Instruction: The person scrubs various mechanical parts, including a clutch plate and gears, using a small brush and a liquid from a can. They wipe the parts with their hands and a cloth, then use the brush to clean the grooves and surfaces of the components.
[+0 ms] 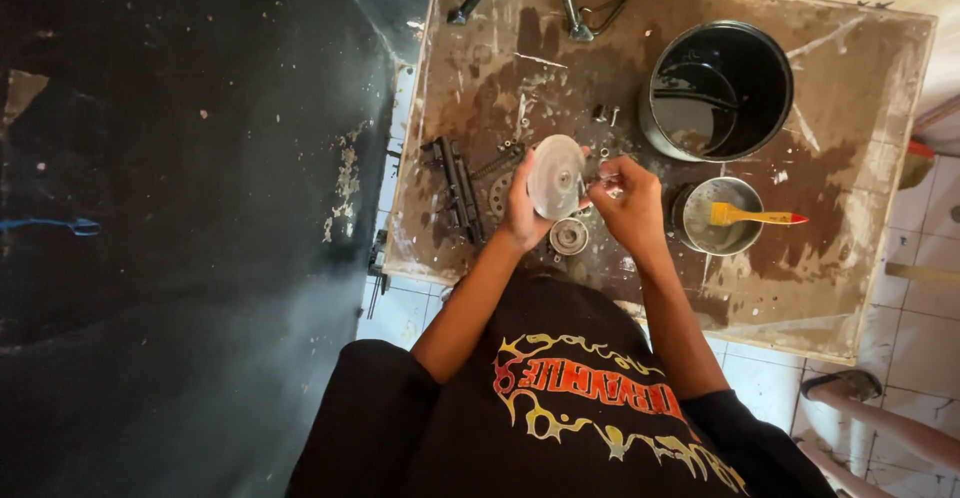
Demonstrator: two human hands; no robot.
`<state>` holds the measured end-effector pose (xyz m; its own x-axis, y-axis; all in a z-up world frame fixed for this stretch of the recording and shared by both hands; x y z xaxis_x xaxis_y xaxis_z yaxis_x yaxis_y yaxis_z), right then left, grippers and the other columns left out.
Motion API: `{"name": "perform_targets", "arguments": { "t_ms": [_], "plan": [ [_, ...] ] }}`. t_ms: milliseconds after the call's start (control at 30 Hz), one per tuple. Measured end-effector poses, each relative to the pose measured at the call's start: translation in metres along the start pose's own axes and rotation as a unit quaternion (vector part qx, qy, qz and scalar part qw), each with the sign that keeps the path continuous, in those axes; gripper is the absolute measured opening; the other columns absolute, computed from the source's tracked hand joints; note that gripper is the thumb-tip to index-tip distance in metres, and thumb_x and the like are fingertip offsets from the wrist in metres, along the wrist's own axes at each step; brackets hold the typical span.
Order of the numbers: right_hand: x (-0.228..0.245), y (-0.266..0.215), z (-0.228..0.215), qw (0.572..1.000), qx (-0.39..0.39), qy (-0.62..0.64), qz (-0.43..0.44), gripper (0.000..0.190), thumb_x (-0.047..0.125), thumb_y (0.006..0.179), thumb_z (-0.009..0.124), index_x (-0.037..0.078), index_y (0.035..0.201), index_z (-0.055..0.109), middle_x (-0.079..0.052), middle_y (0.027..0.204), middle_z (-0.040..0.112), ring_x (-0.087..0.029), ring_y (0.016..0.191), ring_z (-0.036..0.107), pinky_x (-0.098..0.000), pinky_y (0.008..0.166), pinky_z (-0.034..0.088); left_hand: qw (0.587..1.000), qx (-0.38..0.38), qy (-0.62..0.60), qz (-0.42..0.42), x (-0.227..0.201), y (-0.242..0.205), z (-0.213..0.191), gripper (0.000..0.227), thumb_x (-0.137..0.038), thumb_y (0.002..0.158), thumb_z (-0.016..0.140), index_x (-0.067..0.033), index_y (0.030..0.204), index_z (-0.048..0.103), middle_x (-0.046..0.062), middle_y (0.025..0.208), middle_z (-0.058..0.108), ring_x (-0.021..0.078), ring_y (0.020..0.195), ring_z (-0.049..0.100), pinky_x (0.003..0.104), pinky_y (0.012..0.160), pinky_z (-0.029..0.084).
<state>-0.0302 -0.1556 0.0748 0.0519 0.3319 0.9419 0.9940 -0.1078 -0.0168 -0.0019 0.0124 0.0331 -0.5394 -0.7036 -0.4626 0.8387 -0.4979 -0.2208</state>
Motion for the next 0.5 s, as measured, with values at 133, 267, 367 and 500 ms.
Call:
{"name": "perform_targets", "arguments": {
  "t_ms": [133, 267, 367, 500],
  "plan": [
    [0.013, 0.001, 0.009, 0.998, 0.009, 0.055, -0.011, 0.029, -0.005, 0.086, 0.062, -0.006, 0.115, 0.067, -0.007, 0.106, 0.071, -0.014, 0.075, 0.071, -0.0276, 0.065, 0.058, 1.0, 0.0, -0.005, -0.017, 0.016, 0.002, -0.015, 0.069, -0.061, 0.103, 0.037, -0.0105, 0.149, 0.048, 0.01, 0.14, 0.06, 0.0262, 0.126, 0.06, 0.052, 0.098, 0.054],
    [0.002, 0.0, 0.017, 0.999, -0.033, 0.03, -0.013, 0.021, -0.002, 0.089, 0.074, -0.005, 0.109, 0.067, -0.008, 0.092, 0.069, -0.013, 0.077, 0.066, -0.0279, 0.064, 0.056, 0.999, 0.026, 0.013, 0.012, 0.015, 0.002, -0.012, 0.071, -0.063, 0.107, 0.037, -0.0059, 0.149, 0.051, 0.012, 0.141, 0.061, 0.0271, 0.127, 0.059, 0.05, 0.098, 0.053],
    [-0.016, -0.001, 0.017, 0.998, -0.051, -0.02, -0.043, 0.02, -0.004, 0.084, 0.073, -0.004, 0.103, 0.068, -0.009, 0.092, 0.07, -0.015, 0.08, 0.066, -0.0297, 0.07, 0.056, 0.999, 0.029, 0.016, 0.001, 0.015, 0.001, -0.01, 0.072, -0.063, 0.106, 0.037, -0.0055, 0.147, 0.051, 0.011, 0.142, 0.061, 0.0264, 0.13, 0.059, 0.049, 0.103, 0.053],
    [-0.005, -0.005, 0.016, 0.989, -0.048, -0.084, -0.109, 0.03, -0.006, 0.082, 0.069, 0.001, 0.111, 0.074, -0.013, 0.101, 0.07, -0.019, 0.08, 0.065, -0.0323, 0.072, 0.055, 1.0, 0.019, 0.009, -0.015, 0.013, -0.004, 0.0, 0.074, -0.064, 0.101, 0.036, -0.0062, 0.146, 0.05, 0.011, 0.14, 0.061, 0.027, 0.128, 0.059, 0.049, 0.101, 0.054]
  ]
}}
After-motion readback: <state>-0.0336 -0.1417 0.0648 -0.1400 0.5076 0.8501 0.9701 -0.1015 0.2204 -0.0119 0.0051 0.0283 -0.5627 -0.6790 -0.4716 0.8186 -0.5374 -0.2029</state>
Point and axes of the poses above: each hand's wrist, its own y-axis towards the middle knuckle, its own z-axis out of the palm, x = y × z, the point moved 1 cm from there along y, towards the middle knuckle
